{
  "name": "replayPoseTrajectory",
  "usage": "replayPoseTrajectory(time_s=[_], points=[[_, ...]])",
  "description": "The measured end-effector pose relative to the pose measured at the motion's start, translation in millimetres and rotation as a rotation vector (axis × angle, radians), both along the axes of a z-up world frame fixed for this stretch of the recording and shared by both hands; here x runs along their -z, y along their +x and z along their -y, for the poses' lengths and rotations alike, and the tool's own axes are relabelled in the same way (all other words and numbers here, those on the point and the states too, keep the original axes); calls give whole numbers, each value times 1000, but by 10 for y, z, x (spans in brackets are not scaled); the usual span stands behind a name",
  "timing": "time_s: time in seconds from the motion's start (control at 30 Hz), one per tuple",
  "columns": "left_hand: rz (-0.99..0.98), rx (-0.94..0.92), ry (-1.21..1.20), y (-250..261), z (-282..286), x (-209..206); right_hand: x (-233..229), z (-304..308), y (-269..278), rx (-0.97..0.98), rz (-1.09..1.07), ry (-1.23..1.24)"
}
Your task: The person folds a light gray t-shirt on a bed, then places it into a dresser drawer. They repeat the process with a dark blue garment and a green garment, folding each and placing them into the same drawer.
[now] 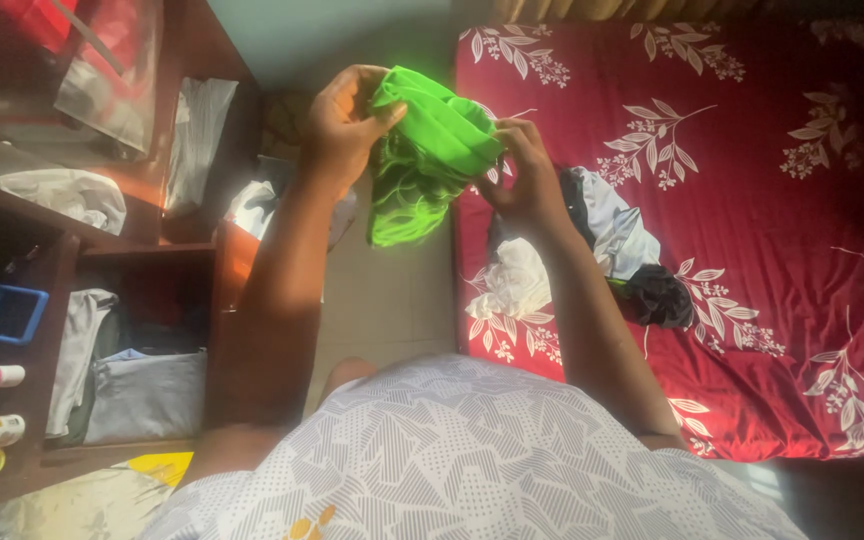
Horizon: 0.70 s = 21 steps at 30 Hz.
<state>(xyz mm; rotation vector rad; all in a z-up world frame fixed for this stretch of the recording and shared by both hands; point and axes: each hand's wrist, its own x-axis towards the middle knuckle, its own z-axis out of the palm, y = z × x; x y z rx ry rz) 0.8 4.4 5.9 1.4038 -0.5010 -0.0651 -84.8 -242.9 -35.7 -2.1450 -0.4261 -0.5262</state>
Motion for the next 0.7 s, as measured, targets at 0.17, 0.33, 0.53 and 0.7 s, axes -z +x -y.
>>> replayPoseTrajectory(time_s=[0.17, 0.33, 0.53, 0.7], points=[[-28, -55, -18, 42, -78, -94, -21, 4, 19, -107, -49, 105], [-82, -12, -79, 56, -111, -109, -104, -127, 10, -87, -103, 55], [-75, -42, -94, 45, -275, -225, -333, -219, -115, -103, 216, 103], [-99, -9, -179, 109, -345, -245, -433, -252, -165, -161, 138, 178]])
